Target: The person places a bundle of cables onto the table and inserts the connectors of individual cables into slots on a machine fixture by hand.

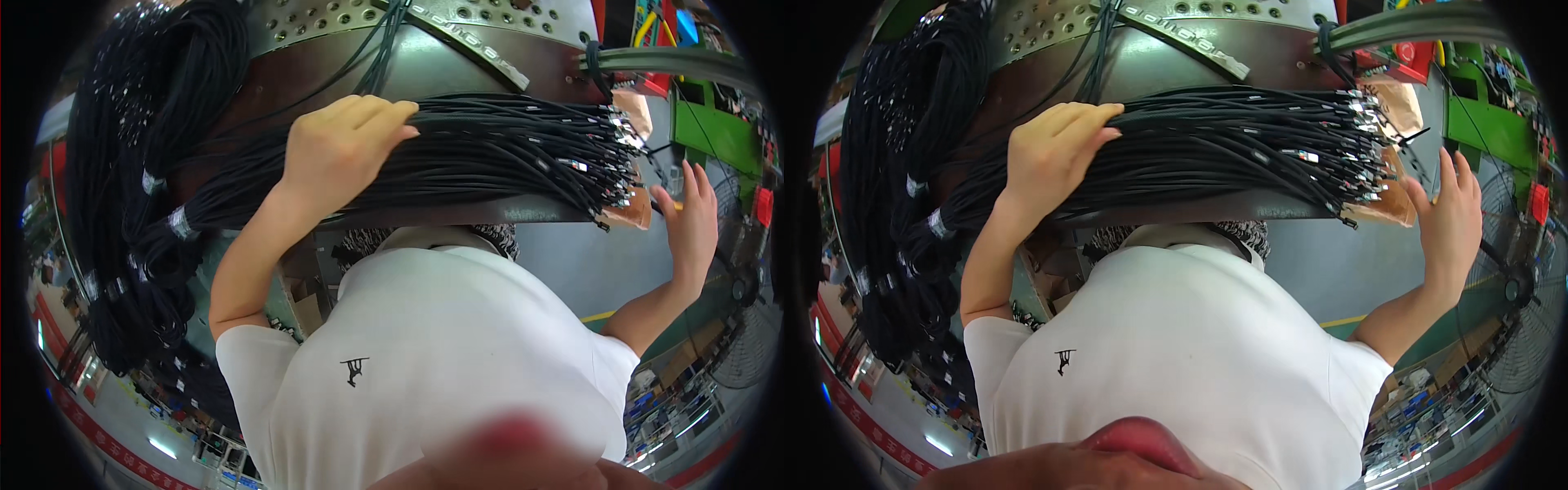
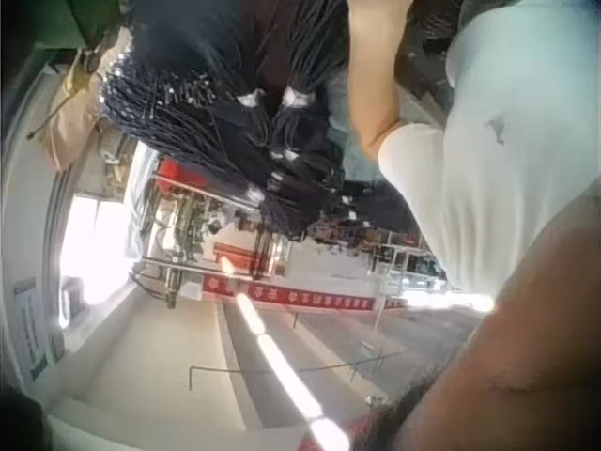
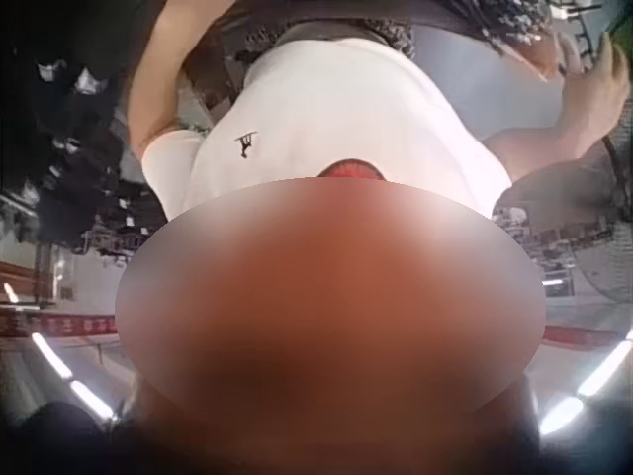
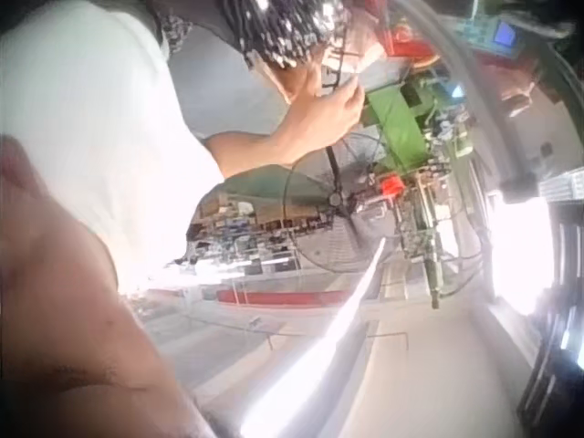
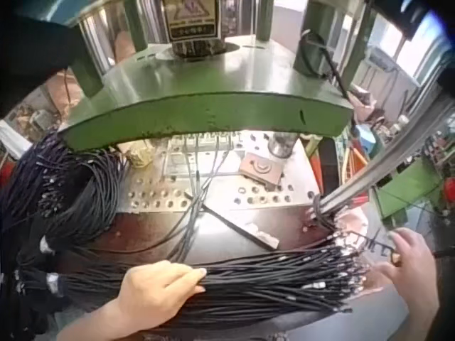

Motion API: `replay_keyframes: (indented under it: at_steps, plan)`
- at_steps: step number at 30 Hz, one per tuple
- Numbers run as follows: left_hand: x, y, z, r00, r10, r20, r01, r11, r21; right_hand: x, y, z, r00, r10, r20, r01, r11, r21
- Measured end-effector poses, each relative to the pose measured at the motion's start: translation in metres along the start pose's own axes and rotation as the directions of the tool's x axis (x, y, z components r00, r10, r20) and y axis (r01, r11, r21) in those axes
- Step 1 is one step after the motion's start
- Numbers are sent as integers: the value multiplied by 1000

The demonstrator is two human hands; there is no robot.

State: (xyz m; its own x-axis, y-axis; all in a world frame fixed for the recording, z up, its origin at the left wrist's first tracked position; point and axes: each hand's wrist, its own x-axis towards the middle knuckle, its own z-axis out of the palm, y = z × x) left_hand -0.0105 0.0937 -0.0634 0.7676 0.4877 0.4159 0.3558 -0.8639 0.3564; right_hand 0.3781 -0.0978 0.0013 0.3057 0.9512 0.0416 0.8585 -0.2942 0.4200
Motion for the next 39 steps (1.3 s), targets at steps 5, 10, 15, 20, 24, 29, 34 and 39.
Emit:
replay_keyframes:
  at_steps: [5, 10, 15, 20, 24, 29, 34, 39]
  plan:
    - [-2, -3, 0, 993, -101, -68, 96, 993, -69, 65, -97, -19, 963, -231, -140, 250, 563, 787]
    - [7, 9, -18, 990, -131, 56, 137, 983, -120, 140, -161, -9, 762, -629, -154, 404, 276, 872]
    - [50, 18, -19, 784, 52, 619, 362, 772, -523, 160, -184, -1, 762, -637, -120, 477, 426, 769]
    - [131, 71, 51, 416, 229, 880, 774, 419, -474, 175, -184, 4, 694, -668, -269, 545, 243, 803]
    - [118, 109, 57, 383, 159, 910, 909, 109, -402, 172, -168, 32, 648, -669, -366, 634, 206, 745]
    - [39, 112, 37, 731, -183, 657, 593, -305, -745, 145, -161, 24, 674, -680, -288, 518, 157, 841]
    - [17, 101, 36, 655, -541, 528, 466, -261, -845, 103, -155, 1, 934, -341, -105, -10, -318, 948]
    - [11, 93, 42, 643, -544, 539, 460, -288, -840, 70, -195, -39, 867, -458, 194, -407, -429, 806]
